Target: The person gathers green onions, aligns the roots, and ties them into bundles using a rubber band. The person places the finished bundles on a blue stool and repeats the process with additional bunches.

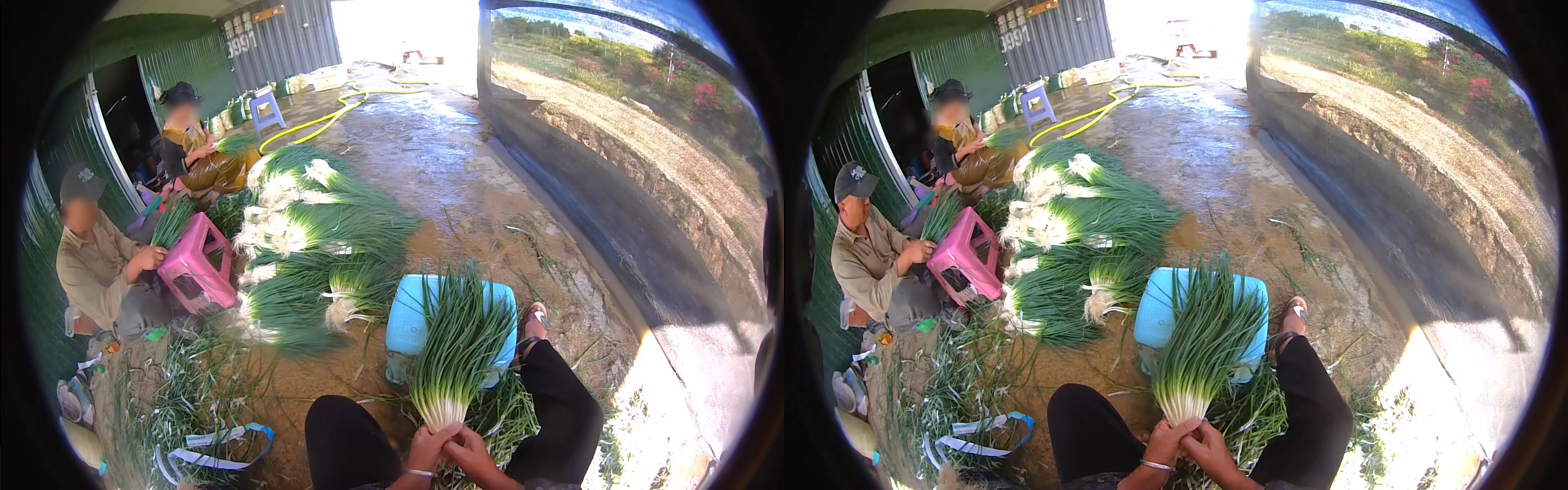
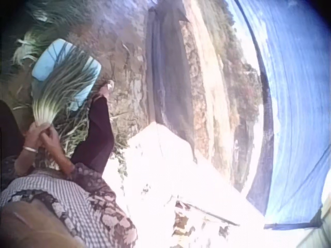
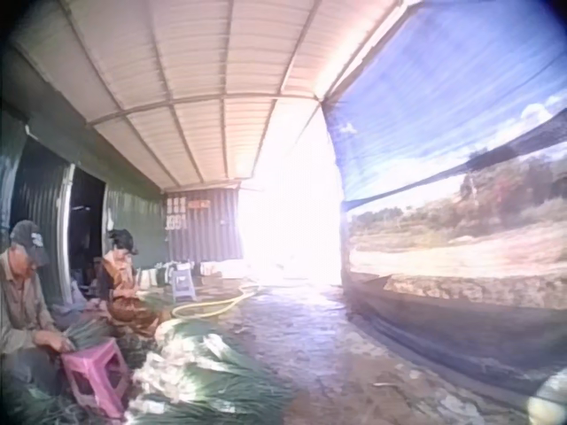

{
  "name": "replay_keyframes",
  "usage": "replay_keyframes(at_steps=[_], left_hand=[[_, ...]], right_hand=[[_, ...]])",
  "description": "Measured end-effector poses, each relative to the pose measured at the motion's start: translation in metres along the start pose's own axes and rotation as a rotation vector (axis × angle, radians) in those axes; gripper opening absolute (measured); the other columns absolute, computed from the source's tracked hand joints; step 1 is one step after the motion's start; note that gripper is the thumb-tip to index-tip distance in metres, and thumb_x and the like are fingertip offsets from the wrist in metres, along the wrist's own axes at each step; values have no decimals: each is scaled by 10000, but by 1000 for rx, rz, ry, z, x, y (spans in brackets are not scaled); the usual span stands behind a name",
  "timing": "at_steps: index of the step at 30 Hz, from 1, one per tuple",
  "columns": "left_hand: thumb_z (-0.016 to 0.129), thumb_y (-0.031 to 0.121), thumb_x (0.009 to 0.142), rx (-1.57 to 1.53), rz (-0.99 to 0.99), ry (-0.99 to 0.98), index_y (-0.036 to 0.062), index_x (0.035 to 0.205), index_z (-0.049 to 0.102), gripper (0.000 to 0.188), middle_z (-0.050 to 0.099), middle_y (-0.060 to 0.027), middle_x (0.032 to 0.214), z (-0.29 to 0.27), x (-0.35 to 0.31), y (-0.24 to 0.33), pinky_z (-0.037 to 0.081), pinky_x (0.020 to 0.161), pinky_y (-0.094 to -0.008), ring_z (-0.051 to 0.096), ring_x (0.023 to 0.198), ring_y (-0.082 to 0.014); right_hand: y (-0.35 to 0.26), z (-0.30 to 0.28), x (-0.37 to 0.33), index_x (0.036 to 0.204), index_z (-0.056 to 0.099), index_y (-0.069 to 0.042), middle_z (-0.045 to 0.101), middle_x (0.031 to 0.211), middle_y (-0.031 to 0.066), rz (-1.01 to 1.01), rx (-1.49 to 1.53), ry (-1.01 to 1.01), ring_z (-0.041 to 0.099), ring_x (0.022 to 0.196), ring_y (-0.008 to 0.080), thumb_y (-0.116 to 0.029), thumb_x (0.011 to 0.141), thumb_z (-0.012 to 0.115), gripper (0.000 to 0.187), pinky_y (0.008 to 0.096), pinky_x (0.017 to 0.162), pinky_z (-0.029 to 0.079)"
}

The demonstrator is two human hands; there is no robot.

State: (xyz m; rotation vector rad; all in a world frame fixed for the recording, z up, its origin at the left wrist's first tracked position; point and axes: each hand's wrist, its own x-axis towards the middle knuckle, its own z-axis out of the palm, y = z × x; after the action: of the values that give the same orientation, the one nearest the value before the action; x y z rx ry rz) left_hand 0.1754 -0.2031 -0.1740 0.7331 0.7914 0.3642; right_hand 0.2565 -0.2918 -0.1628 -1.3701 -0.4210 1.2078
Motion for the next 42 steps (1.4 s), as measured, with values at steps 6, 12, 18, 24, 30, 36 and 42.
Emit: replay_keyframes(at_steps=[6,12,18,24,30,36,42], left_hand=[[638,126,904,16,271,-66,-34,1110,633,261,679,-108,1021,11,-13,13,513,761,-266,647,859,-146],[599,152,935,-65,112,48,-30,1094,624,243,677,-84,959,-7,6,-5,521,731,-280,653,824,-160],[575,161,957,-119,103,-37,-37,1166,586,288,671,-146,1039,-7,0,9,546,776,-317,671,882,-207],[552,125,959,-179,137,-177,-41,1204,557,296,662,-171,1064,-8,-23,13,554,792,-342,669,906,-242],[558,117,954,-258,158,-17,15,1205,550,271,653,-120,1085,-31,-20,5,557,756,-363,662,896,-224],[625,-5,863,-206,143,-83,15,1137,586,278,658,-87,1015,-33,-20,6,539,657,-264,646,819,-160],[648,-45,806,18,228,-107,1,1138,597,338,661,-82,1017,-29,-22,3,538,693,-255,641,824,-143]], right_hand=[[-27,8,-13,1248,508,19,632,952,25,-255,-40,-36,601,828,84,-116,915,621,377,240,719,493],[-5,-15,-5,1023,607,-3,633,836,17,-82,-92,-44,572,677,70,-194,910,661,228,238,577,459],[-9,-48,-7,1097,608,-26,653,890,24,20,72,207,581,640,77,-283,904,656,325,208,525,442],[-30,-26,24,898,626,-63,612,717,-5,-19,239,125,519,549,61,-266,898,669,208,201,486,392],[2,-23,28,770,597,-99,600,655,-17,-13,346,110,509,528,55,-208,908,653,184,202,470,379],[3,-21,18,782,606,-88,649,732,0,-63,416,114,531,539,46,-233,900,661,195,189,458,409],[-8,-17,19,859,605,-67,570,666,-29,-47,249,190,531,554,46,-284,852,711,242,188,463,399]])
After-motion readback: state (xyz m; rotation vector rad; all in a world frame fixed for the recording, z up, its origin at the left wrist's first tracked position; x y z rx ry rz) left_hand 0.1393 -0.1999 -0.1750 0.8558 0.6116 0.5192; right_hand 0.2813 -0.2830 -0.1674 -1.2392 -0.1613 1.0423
